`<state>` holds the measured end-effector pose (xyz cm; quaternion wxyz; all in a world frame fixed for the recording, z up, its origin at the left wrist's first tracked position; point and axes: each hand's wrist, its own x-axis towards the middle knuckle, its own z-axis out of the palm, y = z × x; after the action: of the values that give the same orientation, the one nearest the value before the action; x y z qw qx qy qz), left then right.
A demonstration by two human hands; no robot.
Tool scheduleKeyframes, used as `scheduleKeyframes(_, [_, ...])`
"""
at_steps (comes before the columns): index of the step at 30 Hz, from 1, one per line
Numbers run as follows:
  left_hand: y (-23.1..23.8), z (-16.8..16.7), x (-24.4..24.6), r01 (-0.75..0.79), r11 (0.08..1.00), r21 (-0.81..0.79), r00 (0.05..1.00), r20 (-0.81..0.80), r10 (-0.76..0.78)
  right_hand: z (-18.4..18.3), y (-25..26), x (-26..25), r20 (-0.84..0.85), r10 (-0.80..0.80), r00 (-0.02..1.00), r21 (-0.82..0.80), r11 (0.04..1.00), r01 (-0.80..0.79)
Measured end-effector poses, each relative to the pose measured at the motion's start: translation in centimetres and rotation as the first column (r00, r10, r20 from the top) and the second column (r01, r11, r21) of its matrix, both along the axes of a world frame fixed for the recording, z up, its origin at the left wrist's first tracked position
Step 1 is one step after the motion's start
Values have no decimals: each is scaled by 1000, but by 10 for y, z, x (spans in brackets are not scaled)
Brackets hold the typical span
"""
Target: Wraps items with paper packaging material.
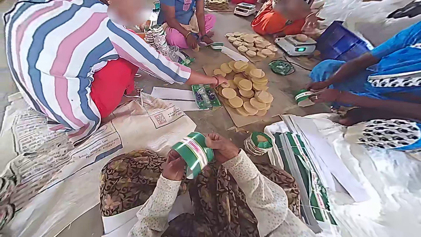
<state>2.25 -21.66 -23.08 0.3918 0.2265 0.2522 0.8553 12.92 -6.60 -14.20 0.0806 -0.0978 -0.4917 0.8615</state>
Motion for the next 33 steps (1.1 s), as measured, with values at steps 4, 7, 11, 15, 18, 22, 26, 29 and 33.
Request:
scheduleKeyframes(4, [6,8,13,-10,991,-133,915,399,63,-17,-15,1,-131,-94,987,90,990,107])
scheduleKeyframes(7, [14,24,23,27,966,-257,826,550,123,-11,-19,-2,-63,-239,969,52,969,242])
scheduleKeyframes(11, [32,54,18,56,839,-541,741,586,328,-17,-30,-10,-15,-636,771,472,675,566])
scheduleKeyframes(15, [45,61,22,-73,782,-619,761,472,445,-52,-51,-13,-214,-711,669,654,405,639])
scheduleKeyframes(18, [48,64,35,-188,764,-617,778,381,499,-58,-62,-19,-242,-749,617,605,380,700])
scheduleKeyframes(22, [50,64,46,-354,753,-555,785,262,561,-46,-61,-27,-312,-825,471,472,296,831])
scheduleKeyframes(26, [49,59,51,-460,747,-480,801,139,582,-45,-51,-23,-493,-712,500,636,98,765])
scheduleKeyframes(29, [43,60,51,-494,738,-460,798,96,595,-40,-48,-17,-436,-678,592,646,223,730])
scheduleKeyframes(33, [38,63,53,-498,745,-443,810,68,582,-34,-53,-24,-429,-736,524,571,229,788])
